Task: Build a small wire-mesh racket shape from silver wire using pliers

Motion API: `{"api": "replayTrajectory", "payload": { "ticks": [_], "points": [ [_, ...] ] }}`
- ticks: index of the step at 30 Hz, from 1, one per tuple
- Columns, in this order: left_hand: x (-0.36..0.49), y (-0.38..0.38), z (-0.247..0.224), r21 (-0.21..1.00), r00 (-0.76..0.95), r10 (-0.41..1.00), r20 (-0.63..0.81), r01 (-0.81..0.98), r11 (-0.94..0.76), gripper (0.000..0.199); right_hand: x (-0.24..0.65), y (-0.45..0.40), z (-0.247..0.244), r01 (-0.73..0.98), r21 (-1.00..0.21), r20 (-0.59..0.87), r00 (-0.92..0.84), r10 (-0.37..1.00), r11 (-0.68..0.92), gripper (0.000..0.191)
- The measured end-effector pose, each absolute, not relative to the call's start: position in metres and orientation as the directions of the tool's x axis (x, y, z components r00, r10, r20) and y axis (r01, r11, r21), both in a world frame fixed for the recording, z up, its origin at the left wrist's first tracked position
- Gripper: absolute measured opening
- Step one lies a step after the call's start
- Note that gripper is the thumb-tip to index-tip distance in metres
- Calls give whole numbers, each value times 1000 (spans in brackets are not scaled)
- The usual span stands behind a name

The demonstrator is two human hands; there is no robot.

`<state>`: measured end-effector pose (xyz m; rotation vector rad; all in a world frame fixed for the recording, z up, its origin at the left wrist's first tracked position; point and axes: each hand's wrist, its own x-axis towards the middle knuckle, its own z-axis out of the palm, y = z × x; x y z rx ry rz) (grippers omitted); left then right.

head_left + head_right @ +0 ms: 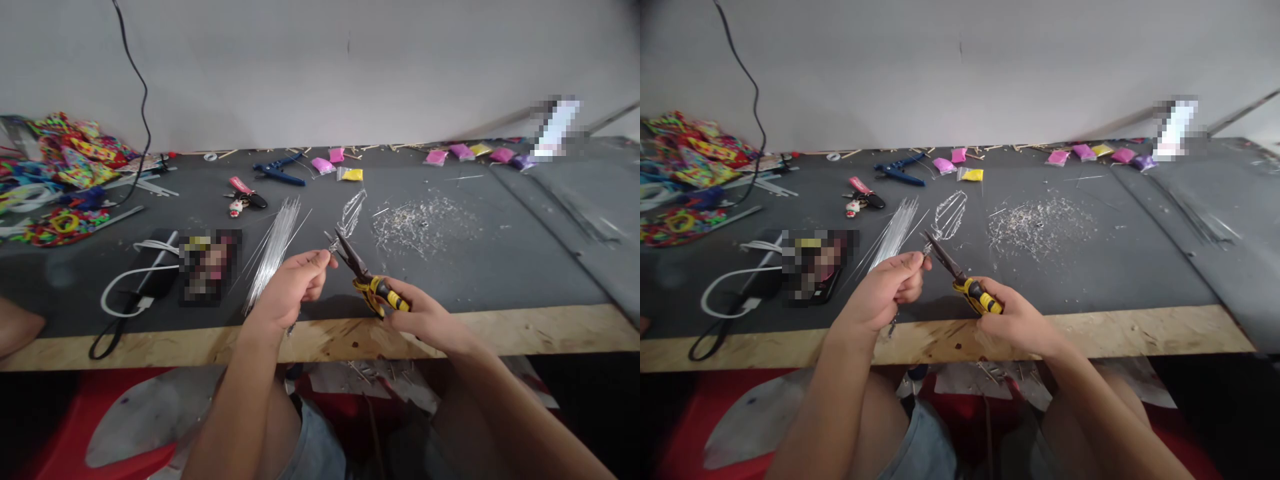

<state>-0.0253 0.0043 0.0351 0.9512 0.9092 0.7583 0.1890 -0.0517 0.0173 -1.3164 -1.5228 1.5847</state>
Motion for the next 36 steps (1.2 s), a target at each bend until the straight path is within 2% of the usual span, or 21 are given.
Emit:
{"api": "replayTrajectory", "payload": {
  "ticks": [9,20,27,36],
  "points": [
    [-18,3,37,900,375,881,-289,-208,384,23,179,-54,27,378,-925,-172,-317,933,-42,60],
    [-17,2,35,881,423,858,-292,-231,413,23,173,-49,24,463,-885,-80,-268,960,55,33],
    [-17,3,35,867,438,843,-314,-229,442,24,170,-49,21,440,-898,-133,-255,958,-8,41],
    [-19,2,35,868,408,862,-301,-256,425,23,175,-46,21,349,-934,-193,-300,934,-80,33]
  ]
}}
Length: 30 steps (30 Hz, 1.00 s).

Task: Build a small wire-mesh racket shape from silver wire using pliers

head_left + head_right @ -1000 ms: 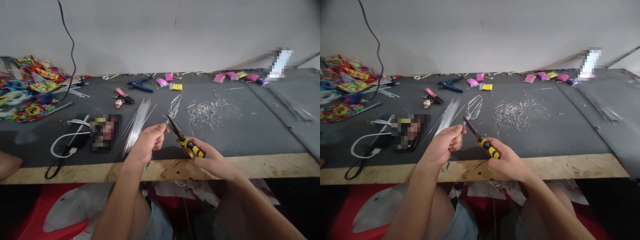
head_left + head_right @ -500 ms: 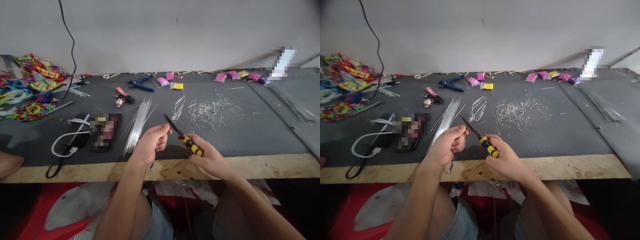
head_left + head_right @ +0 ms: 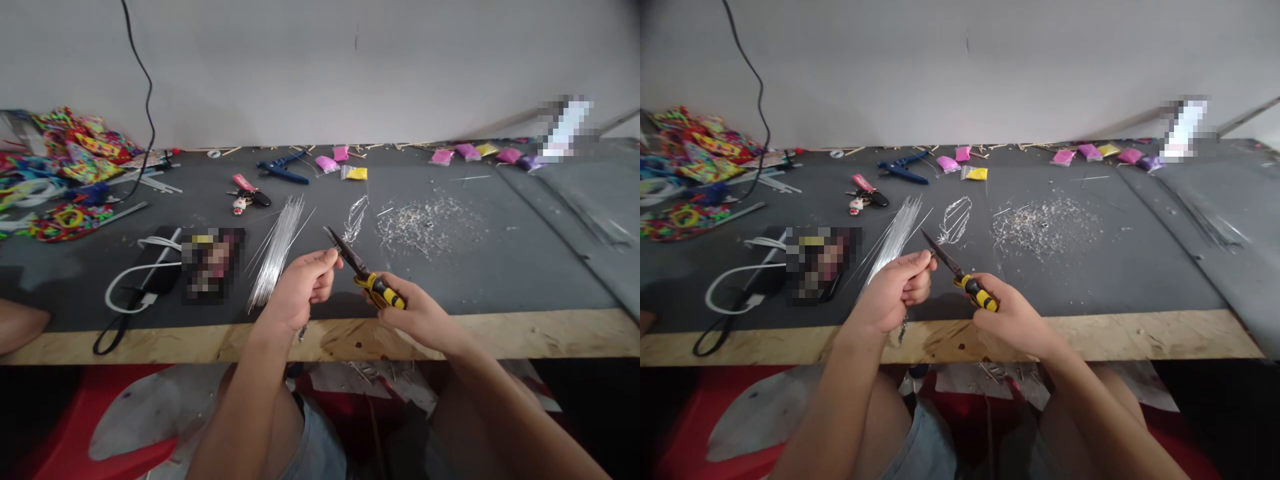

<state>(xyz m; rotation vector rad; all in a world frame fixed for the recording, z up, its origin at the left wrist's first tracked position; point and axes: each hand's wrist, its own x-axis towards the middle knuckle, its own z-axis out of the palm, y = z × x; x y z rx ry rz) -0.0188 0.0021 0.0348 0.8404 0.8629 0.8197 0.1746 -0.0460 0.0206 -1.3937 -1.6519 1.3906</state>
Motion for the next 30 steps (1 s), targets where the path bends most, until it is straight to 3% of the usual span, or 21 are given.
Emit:
{"api": "replayTrajectory", "payload": {
  "ticks": [11,25,30],
  "points": [
    [-27,6,36,846,451,839,-306,-276,457,22,186,-46,23,307,-939,-254,-315,915,-155,25],
    [-21,1,38,919,430,847,-312,-91,385,25,190,-45,22,307,-940,-250,-311,917,-152,38],
    [-22,1,37,929,418,856,-305,-67,364,25,189,-44,18,325,-937,-233,-304,924,-130,30]
  ]
}}
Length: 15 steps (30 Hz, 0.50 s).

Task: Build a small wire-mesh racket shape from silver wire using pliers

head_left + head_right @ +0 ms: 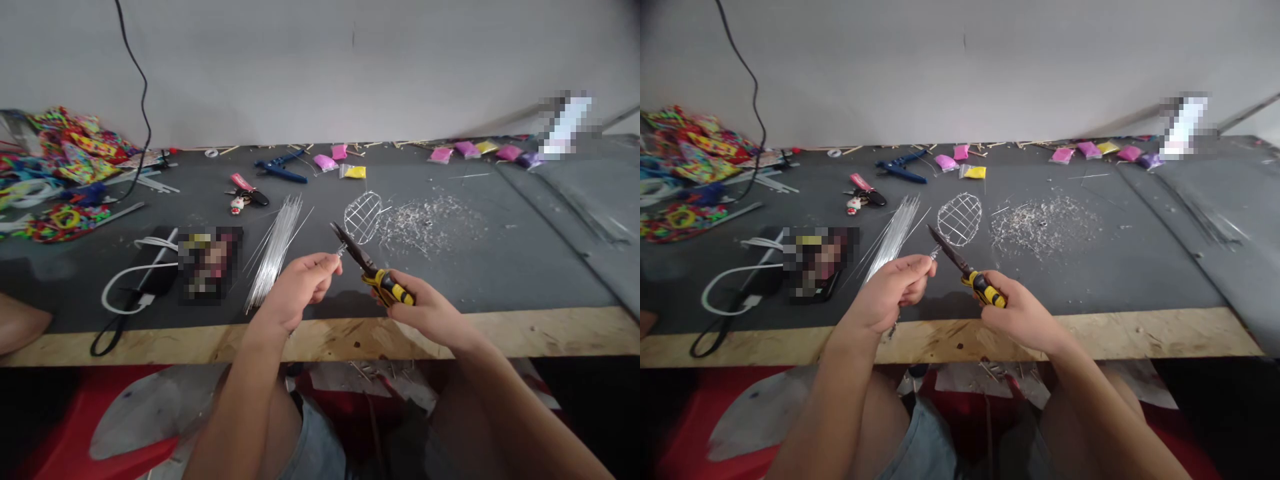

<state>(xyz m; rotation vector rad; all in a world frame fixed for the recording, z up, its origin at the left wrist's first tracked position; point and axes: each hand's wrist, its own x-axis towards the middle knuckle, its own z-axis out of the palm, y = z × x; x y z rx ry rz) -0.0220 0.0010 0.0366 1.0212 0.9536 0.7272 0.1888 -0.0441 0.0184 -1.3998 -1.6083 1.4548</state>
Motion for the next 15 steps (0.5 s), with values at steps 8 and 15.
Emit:
{"api": "replayTrajectory", "payload": {
  "ticks": [8,15],
  "points": [
    [-23,0,39,888,463,822,-332,-141,438,26,184,-43,19,433,-899,-205,-271,940,-72,26],
    [-21,1,40,836,470,801,-371,-208,508,33,183,-44,23,462,-887,-127,-270,954,13,31]
  ]
}}
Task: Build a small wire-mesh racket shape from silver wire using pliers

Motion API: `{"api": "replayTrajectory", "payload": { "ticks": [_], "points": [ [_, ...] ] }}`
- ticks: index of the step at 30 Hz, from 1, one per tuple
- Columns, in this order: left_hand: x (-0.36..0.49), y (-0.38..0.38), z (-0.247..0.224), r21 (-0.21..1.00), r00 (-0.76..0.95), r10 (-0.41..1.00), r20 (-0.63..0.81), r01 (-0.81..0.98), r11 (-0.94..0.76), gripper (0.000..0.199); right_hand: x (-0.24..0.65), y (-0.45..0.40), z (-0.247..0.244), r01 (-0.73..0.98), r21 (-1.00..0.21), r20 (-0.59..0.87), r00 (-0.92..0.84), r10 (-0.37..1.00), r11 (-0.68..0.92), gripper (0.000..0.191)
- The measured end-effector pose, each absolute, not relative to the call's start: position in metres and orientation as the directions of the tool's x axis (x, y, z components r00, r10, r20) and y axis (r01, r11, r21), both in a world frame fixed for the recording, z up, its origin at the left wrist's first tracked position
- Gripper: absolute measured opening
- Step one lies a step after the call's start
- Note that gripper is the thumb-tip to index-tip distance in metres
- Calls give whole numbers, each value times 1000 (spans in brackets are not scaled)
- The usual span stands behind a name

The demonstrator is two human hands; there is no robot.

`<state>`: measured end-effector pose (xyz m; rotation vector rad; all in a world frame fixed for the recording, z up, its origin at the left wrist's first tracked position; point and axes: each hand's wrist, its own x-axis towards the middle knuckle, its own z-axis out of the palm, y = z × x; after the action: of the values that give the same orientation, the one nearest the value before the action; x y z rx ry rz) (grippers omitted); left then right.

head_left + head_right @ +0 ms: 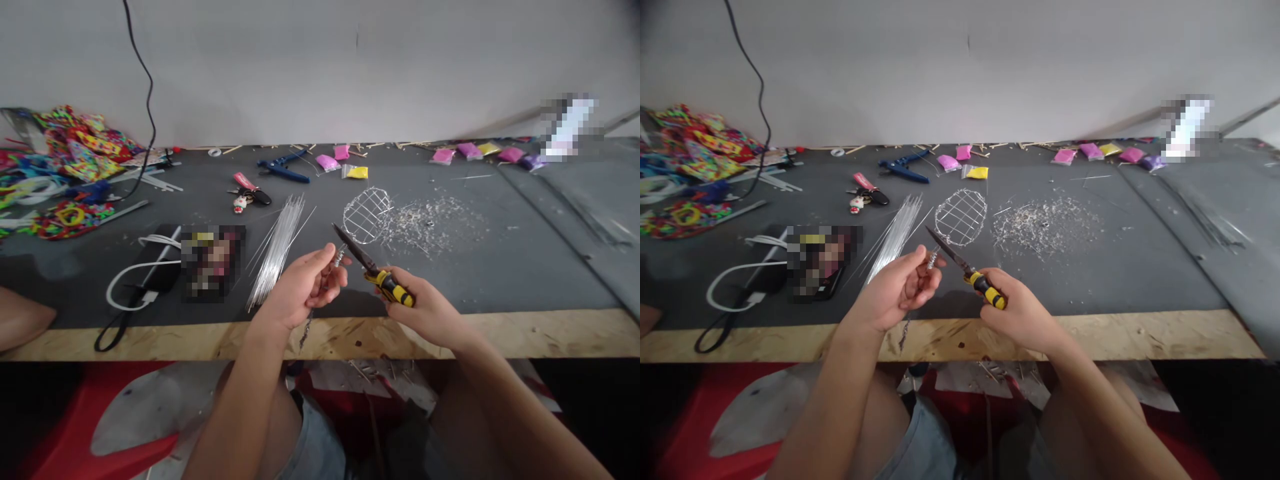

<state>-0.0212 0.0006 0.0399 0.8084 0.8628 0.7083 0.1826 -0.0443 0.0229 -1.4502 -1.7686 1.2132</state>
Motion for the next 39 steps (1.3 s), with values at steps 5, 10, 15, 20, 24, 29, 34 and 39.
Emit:
{"api": "replayTrajectory", "payload": {
  "ticks": [5,10,15,20,24,29,34,39],
  "points": [
    [-19,1,38,825,486,798,-357,-236,513,28,183,-44,24,496,-866,-92,-277,957,61,35],
    [-18,2,37,826,505,797,-331,-253,504,24,183,-43,24,490,-869,-82,-275,958,67,38],
    [-17,2,38,867,496,810,-314,-199,458,22,188,-46,24,397,-917,-170,-316,934,-33,45],
    [-15,0,35,915,431,856,-284,-145,376,21,192,-48,26,371,-923,-241,-339,909,-107,46],
    [-14,-2,35,960,371,895,-248,-31,278,26,194,-49,27,378,-918,-263,-348,900,-122,46],
    [-13,-4,42,959,275,949,-155,273,78,29,193,-49,27,399,-911,-247,-341,907,-98,52],
    [-11,-5,47,920,244,966,-82,392,-21,29,192,-48,25,432,-899,-229,-330,916,-69,52],
    [-14,-4,46,921,256,963,-82,390,-25,32,189,-47,25,458,-888,-207,-312,927,-44,47]
  ]
}}
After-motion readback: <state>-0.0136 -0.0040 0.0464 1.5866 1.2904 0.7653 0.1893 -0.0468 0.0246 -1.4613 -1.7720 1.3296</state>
